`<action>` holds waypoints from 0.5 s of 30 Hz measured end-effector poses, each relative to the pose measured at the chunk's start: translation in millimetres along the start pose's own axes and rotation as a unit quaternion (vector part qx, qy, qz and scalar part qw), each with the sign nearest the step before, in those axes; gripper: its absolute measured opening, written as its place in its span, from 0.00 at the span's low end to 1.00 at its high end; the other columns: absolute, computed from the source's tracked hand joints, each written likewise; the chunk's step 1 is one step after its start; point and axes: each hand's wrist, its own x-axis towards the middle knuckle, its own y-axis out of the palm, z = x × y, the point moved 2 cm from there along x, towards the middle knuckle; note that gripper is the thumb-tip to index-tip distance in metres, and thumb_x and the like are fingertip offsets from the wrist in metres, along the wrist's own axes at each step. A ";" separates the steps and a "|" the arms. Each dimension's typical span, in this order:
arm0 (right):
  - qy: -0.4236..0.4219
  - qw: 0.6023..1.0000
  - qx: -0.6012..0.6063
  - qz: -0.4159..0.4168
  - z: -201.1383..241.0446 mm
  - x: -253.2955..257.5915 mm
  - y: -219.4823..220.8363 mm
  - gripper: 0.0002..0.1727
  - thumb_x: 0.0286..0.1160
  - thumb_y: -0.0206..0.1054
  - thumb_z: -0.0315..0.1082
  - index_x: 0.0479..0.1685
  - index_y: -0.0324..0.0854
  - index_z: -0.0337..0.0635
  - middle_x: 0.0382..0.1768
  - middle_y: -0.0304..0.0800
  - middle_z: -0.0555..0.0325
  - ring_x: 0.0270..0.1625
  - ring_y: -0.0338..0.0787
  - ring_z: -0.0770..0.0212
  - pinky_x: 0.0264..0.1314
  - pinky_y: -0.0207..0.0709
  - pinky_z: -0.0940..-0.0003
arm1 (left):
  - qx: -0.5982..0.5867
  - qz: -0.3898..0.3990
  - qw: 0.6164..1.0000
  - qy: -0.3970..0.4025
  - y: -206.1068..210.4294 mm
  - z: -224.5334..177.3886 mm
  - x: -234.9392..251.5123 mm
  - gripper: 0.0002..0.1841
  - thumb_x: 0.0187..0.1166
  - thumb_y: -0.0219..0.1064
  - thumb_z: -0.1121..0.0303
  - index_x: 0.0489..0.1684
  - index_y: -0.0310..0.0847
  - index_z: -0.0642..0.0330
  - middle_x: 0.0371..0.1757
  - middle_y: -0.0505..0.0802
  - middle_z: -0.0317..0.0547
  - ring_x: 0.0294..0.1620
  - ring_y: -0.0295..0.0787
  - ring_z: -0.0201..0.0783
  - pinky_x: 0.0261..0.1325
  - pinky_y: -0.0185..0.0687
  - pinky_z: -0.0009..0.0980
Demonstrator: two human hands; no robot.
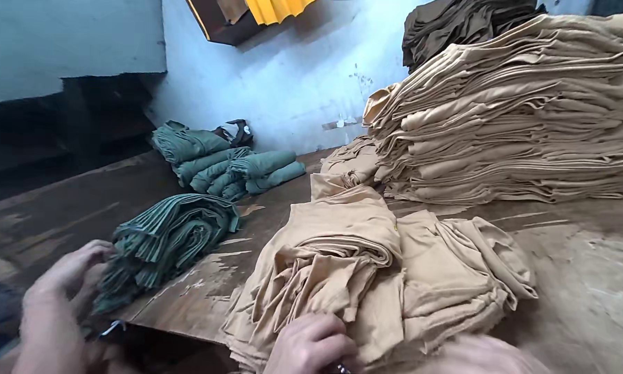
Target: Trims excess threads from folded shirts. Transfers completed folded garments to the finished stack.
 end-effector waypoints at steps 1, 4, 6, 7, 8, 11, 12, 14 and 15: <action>-0.032 0.998 0.019 -0.043 5.5 15.0 5.7 0.14 0.78 0.72 0.43 0.60 0.93 0.57 0.53 0.95 0.57 0.57 0.92 0.50 0.60 0.85 0.46 | -0.007 -0.006 1.000 0.008 2.7 3.9 0.7 0.05 0.77 0.74 0.60 0.40 0.93 0.47 0.44 0.96 0.33 0.49 0.92 0.30 0.53 0.90 0.32; -0.113 0.989 0.009 -0.092 8.2 54.5 37.6 0.26 0.72 0.75 0.42 0.73 0.86 0.64 0.74 0.86 0.62 0.73 0.84 0.51 0.69 0.78 0.45 | -0.078 -0.002 0.997 0.000 -3.1 11.4 5.7 0.04 0.78 0.72 0.64 0.40 0.90 0.52 0.44 0.95 0.35 0.46 0.92 0.28 0.52 0.91 0.29; -0.114 0.985 -0.026 -0.131 1.4 66.8 53.2 0.12 0.75 0.72 0.40 0.54 0.93 0.60 0.54 0.95 0.68 0.62 0.90 0.58 0.61 0.79 0.51 | -0.069 0.033 0.997 -0.012 -4.8 7.6 6.9 0.07 0.72 0.76 0.63 0.42 0.90 0.52 0.46 0.94 0.37 0.48 0.91 0.31 0.53 0.91 0.33; -0.112 0.982 -0.034 -0.150 -2.5 69.6 55.0 0.09 0.77 0.68 0.37 0.46 0.94 0.60 0.47 0.96 0.70 0.56 0.91 0.61 0.56 0.80 0.54 | -0.044 0.049 0.998 -0.017 -3.3 5.0 6.6 0.10 0.68 0.76 0.63 0.45 0.92 0.50 0.47 0.94 0.37 0.50 0.91 0.33 0.55 0.90 0.37; -0.111 0.980 -0.030 -0.162 -6.1 70.9 53.9 0.10 0.78 0.66 0.37 0.43 0.94 0.60 0.45 0.97 0.71 0.53 0.92 0.63 0.54 0.81 0.56 | -0.022 0.055 0.998 -0.020 -0.8 3.9 6.0 0.10 0.66 0.75 0.66 0.45 0.93 0.48 0.47 0.94 0.36 0.51 0.92 0.35 0.57 0.89 0.39; -0.106 0.986 -0.044 -0.119 -6.9 70.4 49.3 0.11 0.77 0.70 0.51 0.47 0.94 0.61 0.50 0.95 0.71 0.59 0.90 0.61 0.62 0.80 0.53 | -0.058 0.029 0.997 -0.033 -1.2 6.7 5.4 0.06 0.71 0.73 0.71 0.40 0.93 0.50 0.45 0.94 0.34 0.48 0.91 0.30 0.55 0.90 0.32; -0.097 0.987 -0.062 -0.108 -3.5 71.1 50.6 0.14 0.73 0.73 0.55 0.46 0.94 0.62 0.51 0.94 0.71 0.61 0.88 0.60 0.63 0.78 0.51 | -0.092 0.022 0.995 -0.037 -3.9 7.6 6.6 0.04 0.74 0.72 0.70 0.39 0.92 0.52 0.45 0.94 0.35 0.47 0.91 0.28 0.52 0.90 0.29; -0.060 0.977 -0.105 -0.174 -0.5 76.5 54.7 0.12 0.54 0.80 0.51 0.32 0.91 0.58 0.39 0.92 0.68 0.53 0.89 0.56 0.53 0.78 0.49 | -0.160 0.025 0.986 -0.033 -9.4 8.1 10.8 0.05 0.80 0.69 0.65 0.40 0.89 0.55 0.44 0.91 0.37 0.44 0.88 0.28 0.48 0.88 0.26; -0.028 0.962 -0.122 -0.243 -3.8 80.7 54.5 0.13 0.37 0.81 0.45 0.23 0.86 0.55 0.32 0.89 0.65 0.45 0.89 0.54 0.43 0.79 0.49 | -0.186 0.033 0.982 -0.024 -12.7 8.0 12.8 0.08 0.83 0.67 0.63 0.40 0.88 0.56 0.44 0.91 0.38 0.45 0.88 0.29 0.48 0.87 0.27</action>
